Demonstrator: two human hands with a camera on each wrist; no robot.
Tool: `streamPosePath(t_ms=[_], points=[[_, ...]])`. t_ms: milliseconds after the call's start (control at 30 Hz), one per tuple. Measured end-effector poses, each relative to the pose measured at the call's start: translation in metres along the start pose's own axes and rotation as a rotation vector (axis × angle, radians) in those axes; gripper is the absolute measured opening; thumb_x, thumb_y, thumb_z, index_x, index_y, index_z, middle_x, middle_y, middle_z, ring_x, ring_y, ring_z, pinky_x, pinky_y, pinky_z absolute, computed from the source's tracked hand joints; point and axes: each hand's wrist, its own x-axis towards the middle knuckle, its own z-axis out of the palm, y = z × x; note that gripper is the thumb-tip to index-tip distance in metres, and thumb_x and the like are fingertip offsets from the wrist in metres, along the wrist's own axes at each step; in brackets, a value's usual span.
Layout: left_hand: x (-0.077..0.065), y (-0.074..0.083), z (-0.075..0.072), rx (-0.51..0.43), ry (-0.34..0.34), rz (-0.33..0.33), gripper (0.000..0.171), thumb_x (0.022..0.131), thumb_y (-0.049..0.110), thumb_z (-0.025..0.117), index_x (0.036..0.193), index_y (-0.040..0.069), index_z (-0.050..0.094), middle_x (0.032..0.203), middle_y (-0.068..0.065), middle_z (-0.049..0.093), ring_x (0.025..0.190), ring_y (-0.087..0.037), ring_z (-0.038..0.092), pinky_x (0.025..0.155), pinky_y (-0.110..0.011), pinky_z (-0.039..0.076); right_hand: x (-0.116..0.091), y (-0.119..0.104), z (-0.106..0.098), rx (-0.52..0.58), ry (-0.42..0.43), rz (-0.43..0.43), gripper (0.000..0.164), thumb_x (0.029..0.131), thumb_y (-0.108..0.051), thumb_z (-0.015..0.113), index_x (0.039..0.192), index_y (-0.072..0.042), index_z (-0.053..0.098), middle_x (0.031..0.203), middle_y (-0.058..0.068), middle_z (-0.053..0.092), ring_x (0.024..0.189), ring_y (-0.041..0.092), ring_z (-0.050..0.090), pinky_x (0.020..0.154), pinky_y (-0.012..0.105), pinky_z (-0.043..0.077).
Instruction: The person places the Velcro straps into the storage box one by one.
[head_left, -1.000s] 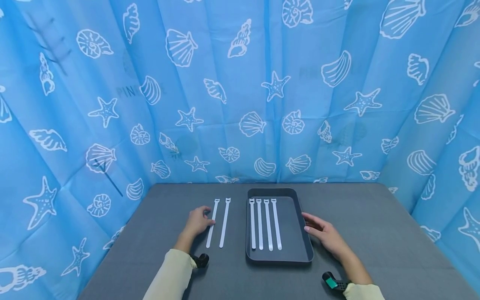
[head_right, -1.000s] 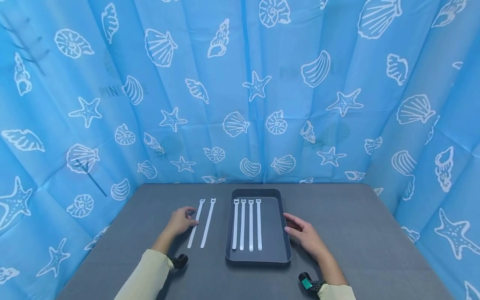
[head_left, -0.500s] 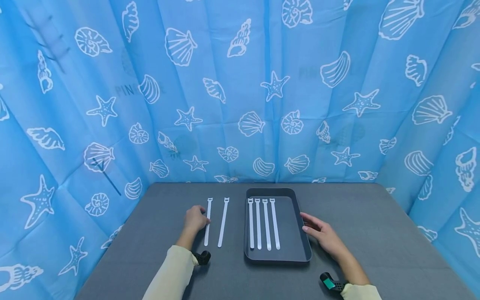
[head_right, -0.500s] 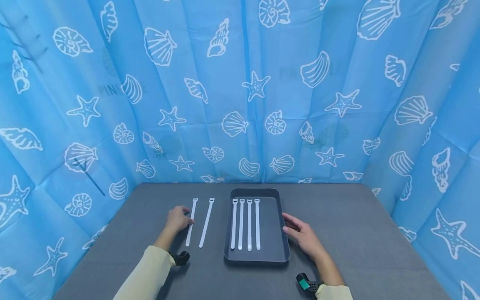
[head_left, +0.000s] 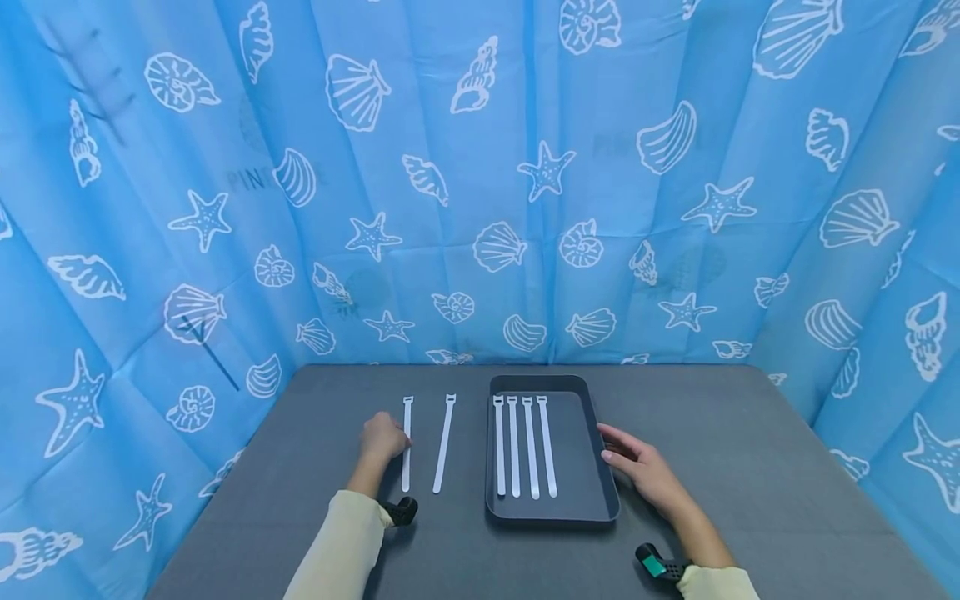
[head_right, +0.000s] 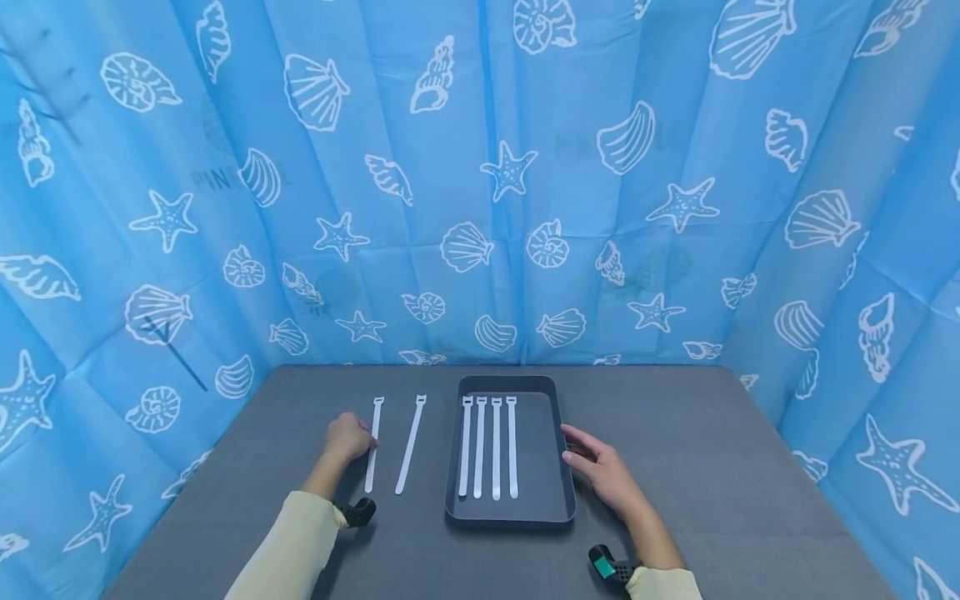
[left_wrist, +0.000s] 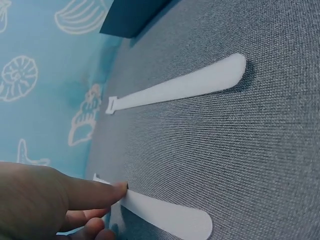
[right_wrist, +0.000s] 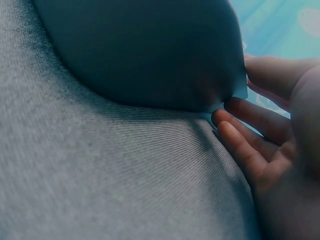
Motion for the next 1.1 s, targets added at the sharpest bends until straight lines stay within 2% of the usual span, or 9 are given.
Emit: streamPosePath(t_ms=[133, 300, 567, 700, 800, 867, 1100], points=[[-0.001, 0.000, -0.001, 0.023, -0.012, 0.011, 0.014, 0.081, 0.008, 0.074, 0.071, 0.005, 0.065, 0.067, -0.005, 0.060, 0.062, -0.022, 0.055, 0.055, -0.035, 0.045, 0.000, 0.001, 0.000, 0.001, 0.000, -0.001, 0.052, 0.099, -0.022, 0.058, 0.144, -0.002, 0.044, 0.146, 0.023, 0.042, 0.129, 0.040, 0.044, 0.105, 0.055, 0.036], [-0.004, 0.001, -0.002, 0.034, -0.018, 0.032, 0.016, 0.088, 0.007, 0.062, 0.072, 0.005, 0.067, 0.068, -0.004, 0.061, 0.063, -0.021, 0.055, 0.055, -0.035, 0.046, 0.000, 0.002, -0.001, -0.003, -0.003, -0.006, 0.052, 0.099, -0.021, 0.058, 0.144, -0.001, 0.044, 0.146, 0.023, 0.042, 0.129, 0.040, 0.044, 0.104, 0.055, 0.037], [-0.003, 0.000, 0.002, -0.006, -0.009, 0.047, 0.010, 0.082, 0.002, 0.069, 0.075, 0.006, 0.063, 0.071, -0.005, 0.059, 0.066, -0.022, 0.055, 0.058, -0.037, 0.046, 0.001, 0.003, 0.000, -0.010, 0.002, -0.008, 0.052, 0.099, -0.022, 0.058, 0.144, -0.002, 0.044, 0.145, 0.023, 0.043, 0.128, 0.040, 0.045, 0.104, 0.055, 0.037], [-0.003, -0.004, 0.003, -0.043, -0.025, 0.080, 0.014, 0.079, -0.002, 0.072, 0.089, 0.006, 0.065, 0.075, -0.006, 0.059, 0.067, -0.022, 0.055, 0.057, -0.035, 0.046, 0.001, 0.002, 0.001, -0.014, 0.008, -0.012, 0.050, 0.099, -0.021, 0.058, 0.144, -0.002, 0.045, 0.144, 0.023, 0.044, 0.128, 0.040, 0.045, 0.104, 0.056, 0.037], [-0.004, -0.007, 0.003, -0.114, -0.071, 0.131, 0.028, 0.081, -0.003, 0.071, 0.107, 0.006, 0.068, 0.081, -0.006, 0.061, 0.069, -0.021, 0.056, 0.058, -0.033, 0.047, 0.001, 0.002, 0.001, -0.019, 0.010, -0.015, 0.050, 0.099, -0.020, 0.058, 0.143, -0.001, 0.045, 0.144, 0.024, 0.044, 0.127, 0.041, 0.046, 0.104, 0.056, 0.037], [-0.005, -0.009, 0.002, -0.155, -0.102, 0.163, 0.032, 0.084, -0.003, 0.070, 0.114, 0.008, 0.068, 0.086, -0.006, 0.062, 0.072, -0.020, 0.057, 0.060, -0.033, 0.048, 0.001, 0.001, 0.001, -0.018, 0.011, -0.013, 0.050, 0.099, -0.020, 0.057, 0.143, -0.001, 0.045, 0.144, 0.024, 0.044, 0.126, 0.041, 0.046, 0.104, 0.056, 0.037], [-0.011, -0.005, -0.002, -0.200, -0.135, 0.241, 0.025, 0.086, -0.002, 0.069, 0.109, 0.007, 0.072, 0.096, -0.007, 0.065, 0.086, -0.023, 0.060, 0.074, -0.041, 0.052, 0.001, 0.000, 0.001, -0.017, 0.009, -0.003, 0.050, 0.099, -0.020, 0.057, 0.144, -0.001, 0.044, 0.144, 0.024, 0.044, 0.127, 0.041, 0.045, 0.104, 0.056, 0.037]])
